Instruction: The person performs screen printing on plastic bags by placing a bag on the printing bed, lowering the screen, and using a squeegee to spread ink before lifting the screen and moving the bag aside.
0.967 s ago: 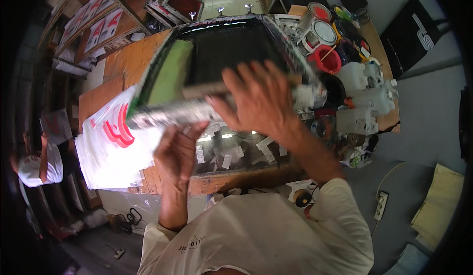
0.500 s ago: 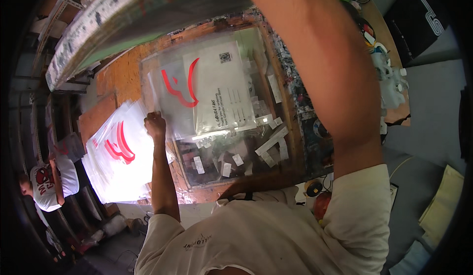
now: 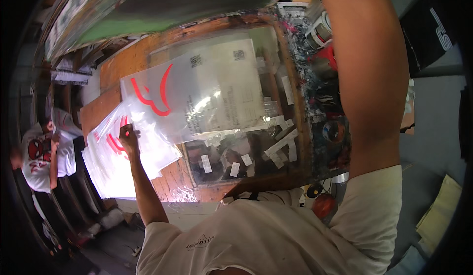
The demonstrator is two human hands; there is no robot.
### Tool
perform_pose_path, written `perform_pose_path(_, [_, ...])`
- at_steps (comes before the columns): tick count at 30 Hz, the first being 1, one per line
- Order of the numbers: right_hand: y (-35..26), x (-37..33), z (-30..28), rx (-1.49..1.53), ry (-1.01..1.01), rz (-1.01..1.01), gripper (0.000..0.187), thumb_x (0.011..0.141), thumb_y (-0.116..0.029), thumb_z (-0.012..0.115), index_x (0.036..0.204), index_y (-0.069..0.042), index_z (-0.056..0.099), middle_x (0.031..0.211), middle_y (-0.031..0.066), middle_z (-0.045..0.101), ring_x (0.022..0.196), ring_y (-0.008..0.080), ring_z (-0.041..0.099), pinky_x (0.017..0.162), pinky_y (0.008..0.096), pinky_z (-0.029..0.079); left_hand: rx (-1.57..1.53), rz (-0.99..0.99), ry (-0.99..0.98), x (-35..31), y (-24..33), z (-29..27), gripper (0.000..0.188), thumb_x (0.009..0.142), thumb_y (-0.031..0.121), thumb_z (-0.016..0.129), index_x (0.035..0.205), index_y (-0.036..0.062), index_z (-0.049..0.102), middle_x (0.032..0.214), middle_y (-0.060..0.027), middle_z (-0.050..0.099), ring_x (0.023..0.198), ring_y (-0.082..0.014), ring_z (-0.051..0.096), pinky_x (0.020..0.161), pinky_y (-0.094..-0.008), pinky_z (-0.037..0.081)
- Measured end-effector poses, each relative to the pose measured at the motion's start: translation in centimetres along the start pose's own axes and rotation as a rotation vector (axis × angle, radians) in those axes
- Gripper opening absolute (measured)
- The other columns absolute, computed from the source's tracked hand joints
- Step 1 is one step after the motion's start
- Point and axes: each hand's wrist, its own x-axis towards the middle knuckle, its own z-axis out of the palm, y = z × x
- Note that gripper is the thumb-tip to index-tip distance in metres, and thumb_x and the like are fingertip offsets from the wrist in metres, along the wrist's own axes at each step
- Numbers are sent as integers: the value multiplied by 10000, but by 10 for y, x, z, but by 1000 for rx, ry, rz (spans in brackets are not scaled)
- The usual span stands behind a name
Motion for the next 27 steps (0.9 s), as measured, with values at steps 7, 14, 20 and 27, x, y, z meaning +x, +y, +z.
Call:
perform_pose_path(7, [-7,-21,56,-265,511,-163,671,960,-609,451,678,-41,671,559,33,533,504,138,451,486,331,343,707,103,705,26,-66,-127,346,892,228,662,1166,23,613,1263,-238,547,1133,-415,541,945,-447,465])
perform_pose_path(14, [37,0,44,190,257,-85,543,970,-495,538,936,33,657,797,12,611,717,94,500,710,245,420,47,323,392,-116,-34,-21,243,813,67,728,1017,43,597,965,-130,635,862,-284,613,772,-379,487])
perform_pose_path(20, [48,-4,40,74,141,-96,522,980,-450,541,1127,41,642,918,30,631,854,97,526,809,234,414,272,26,190,-172,15,43,194,826,243,714,955,104,672,1026,-133,617,1086,-323,542,964,-481,346])
perform_pose_path(27, [10,-34,51,12,105,5,660,941,-566,527,1209,28,636,1168,190,641,1076,250,590,942,319,416,338,204,-89,-159,51,34,307,905,355,606,1096,122,664,1414,-172,500,1393,-402,328,1094,-682,174])
